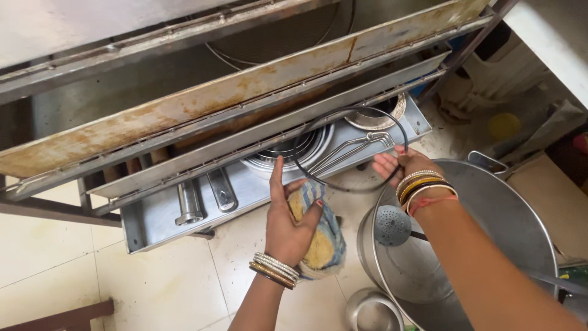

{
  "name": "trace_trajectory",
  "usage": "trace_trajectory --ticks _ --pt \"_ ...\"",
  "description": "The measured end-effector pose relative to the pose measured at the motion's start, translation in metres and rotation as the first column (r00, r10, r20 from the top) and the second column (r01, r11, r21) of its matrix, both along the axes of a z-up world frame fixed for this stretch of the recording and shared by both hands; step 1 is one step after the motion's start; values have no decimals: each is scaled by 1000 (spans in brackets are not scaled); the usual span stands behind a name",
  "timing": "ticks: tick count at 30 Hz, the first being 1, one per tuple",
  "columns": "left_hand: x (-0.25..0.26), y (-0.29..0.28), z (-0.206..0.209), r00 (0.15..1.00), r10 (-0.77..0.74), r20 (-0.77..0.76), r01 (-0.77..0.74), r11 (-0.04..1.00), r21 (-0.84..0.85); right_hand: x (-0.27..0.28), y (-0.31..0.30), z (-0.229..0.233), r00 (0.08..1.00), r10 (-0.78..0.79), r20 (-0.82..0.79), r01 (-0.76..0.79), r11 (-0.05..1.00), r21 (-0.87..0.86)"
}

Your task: The person wipes various metal kitchen utensils and containers with a cloth, then places them into a metal drawer or on a tray. Items handled include small bowls, a pot, a ladle, a whisk, and a cup.

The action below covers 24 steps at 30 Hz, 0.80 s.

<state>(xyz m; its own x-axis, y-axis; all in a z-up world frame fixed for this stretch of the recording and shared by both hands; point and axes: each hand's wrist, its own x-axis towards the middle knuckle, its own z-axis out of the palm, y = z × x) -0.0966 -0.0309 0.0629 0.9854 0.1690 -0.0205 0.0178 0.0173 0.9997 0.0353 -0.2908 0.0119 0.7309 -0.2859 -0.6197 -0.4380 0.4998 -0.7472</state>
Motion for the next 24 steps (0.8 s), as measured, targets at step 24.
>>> trace_trajectory --ticks 24 --pt "39 -45 -17 916 -328 232 156 822 547 19 -19 -16 955 -234 181 218 970 106"
